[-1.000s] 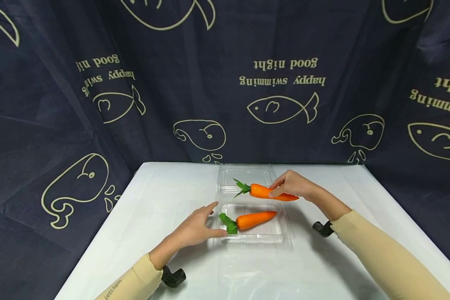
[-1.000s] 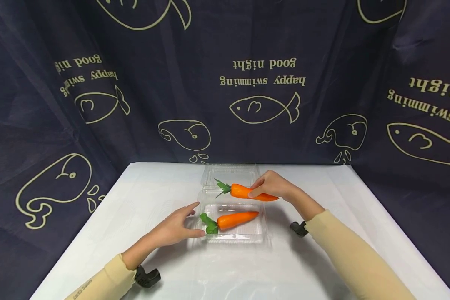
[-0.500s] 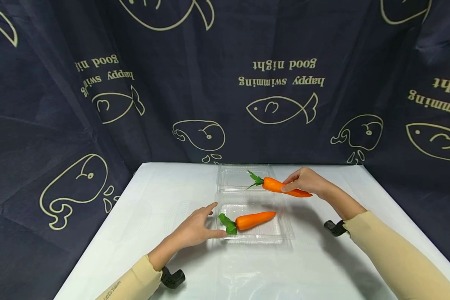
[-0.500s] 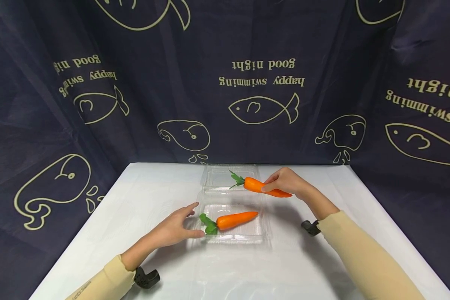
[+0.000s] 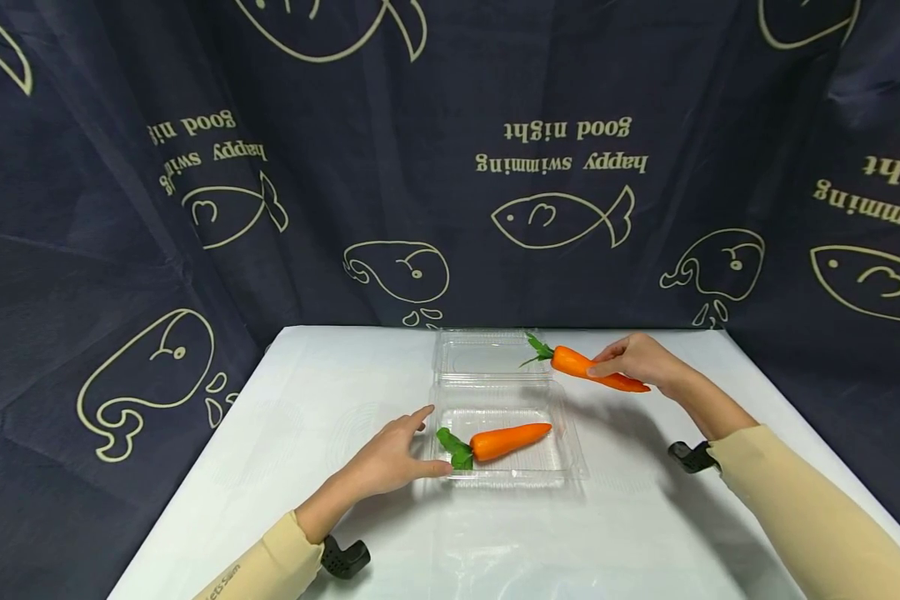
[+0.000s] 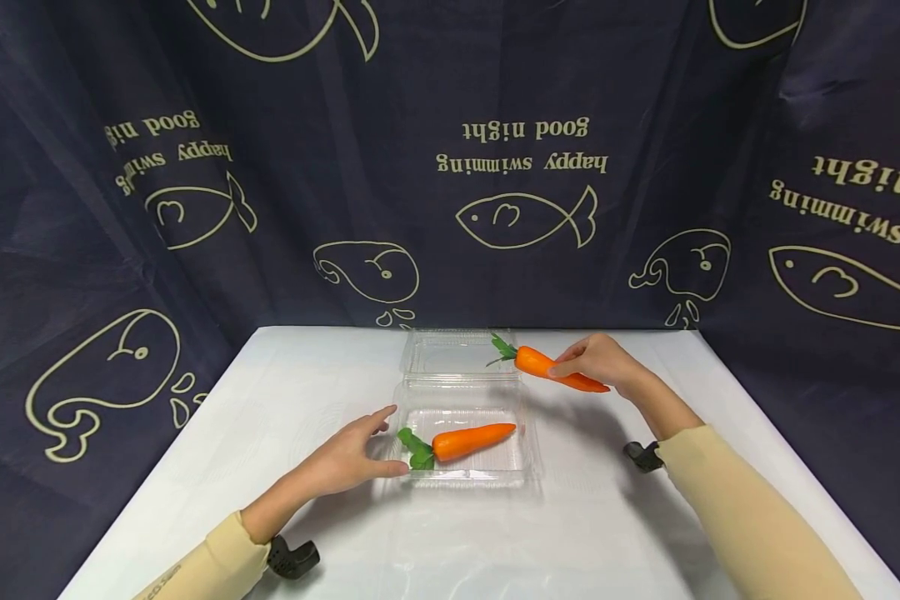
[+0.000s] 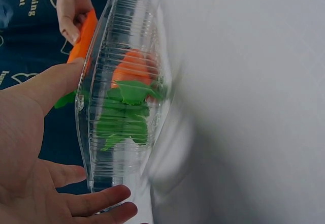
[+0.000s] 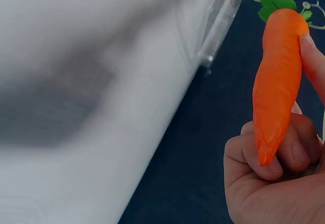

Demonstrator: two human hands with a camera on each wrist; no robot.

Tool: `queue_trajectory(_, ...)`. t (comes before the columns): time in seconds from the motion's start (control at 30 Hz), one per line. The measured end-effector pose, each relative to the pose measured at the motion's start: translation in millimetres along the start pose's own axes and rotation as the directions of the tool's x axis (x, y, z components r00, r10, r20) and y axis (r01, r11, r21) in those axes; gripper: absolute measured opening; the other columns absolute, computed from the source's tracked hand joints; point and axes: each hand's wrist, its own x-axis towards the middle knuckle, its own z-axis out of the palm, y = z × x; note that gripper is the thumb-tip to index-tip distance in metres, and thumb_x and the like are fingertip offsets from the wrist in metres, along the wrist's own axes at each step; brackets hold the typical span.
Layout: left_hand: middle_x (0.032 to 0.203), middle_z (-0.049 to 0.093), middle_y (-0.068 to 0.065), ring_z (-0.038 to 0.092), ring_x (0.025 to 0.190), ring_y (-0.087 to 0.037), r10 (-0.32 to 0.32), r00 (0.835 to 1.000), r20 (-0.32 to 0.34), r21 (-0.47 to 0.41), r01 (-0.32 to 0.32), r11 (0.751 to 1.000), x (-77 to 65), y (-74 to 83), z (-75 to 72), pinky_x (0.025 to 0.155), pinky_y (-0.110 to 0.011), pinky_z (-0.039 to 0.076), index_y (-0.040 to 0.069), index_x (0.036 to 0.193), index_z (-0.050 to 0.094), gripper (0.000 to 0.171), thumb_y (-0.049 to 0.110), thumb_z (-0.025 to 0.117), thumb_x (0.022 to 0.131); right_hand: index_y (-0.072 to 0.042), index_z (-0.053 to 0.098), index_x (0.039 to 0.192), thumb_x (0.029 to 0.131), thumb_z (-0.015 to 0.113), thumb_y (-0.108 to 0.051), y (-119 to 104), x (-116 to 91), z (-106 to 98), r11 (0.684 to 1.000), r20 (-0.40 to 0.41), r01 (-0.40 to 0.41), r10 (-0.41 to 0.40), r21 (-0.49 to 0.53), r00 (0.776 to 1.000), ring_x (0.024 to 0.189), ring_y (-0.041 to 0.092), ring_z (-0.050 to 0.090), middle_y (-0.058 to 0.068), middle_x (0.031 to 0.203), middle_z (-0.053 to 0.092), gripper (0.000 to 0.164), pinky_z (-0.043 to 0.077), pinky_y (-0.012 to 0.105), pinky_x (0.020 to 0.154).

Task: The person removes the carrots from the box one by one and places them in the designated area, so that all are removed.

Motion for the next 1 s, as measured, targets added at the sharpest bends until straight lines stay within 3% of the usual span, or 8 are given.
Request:
queue_trajectory(0.6,0.144,0.056,-0.017,0.046,0.138,-0.038,-0.002,1.0,0.005,-0.009,0.002,1.0,0.8,0.6,0.2,0.112,-0.06,0.038,0.012,0.158,0.033,0.102,0.054,0.081,0.079,-0.004,0.077,0.111,0.081,0.083,-0.041,40.9,-2.1,-27.3,0.995,-0.077,-0.096,0.097,0.021,0.992,0.08,0.018,0.062,-0.004,0.087,0.073,0.048,0.051,0.029,0.068)
queue_trajectory(0.8,0.144,0.056,-0.017,0.047,0.138,-0.038,-0.003,1.0,0.004,-0.008,0.003,1.0,0.8,0.8,0.0,0.112,-0.059,0.038,0.012,0.158,0.033,0.101,0.054,0.081,0.079,-0.001,0.073,0.116,0.081,0.082,-0.045,50.3,-3.5,-31.6,0.992,-0.099,-0.126,0.127,0.016,0.987,0.083,0.018,0.059,-0.006,0.088,0.071,0.057,0.05,0.029,0.07)
queue_trajectory(1.0,0.144,0.056,-0.018,0.047,0.138,-0.038,-0.008,1.0,0.004,-0.009,0.008,1.0,0.7,1.4,-0.2,0.112,-0.06,0.038,0.012,0.158,0.034,0.101,0.054,0.082,0.079,-0.001,0.074,0.115,0.081,0.082,-0.045,58.5,-5.8,-35.2,0.99,-0.133,-0.141,0.143,0.026,0.981,0.079,0.014,0.057,-0.008,0.086,0.068,0.056,0.05,0.028,0.067)
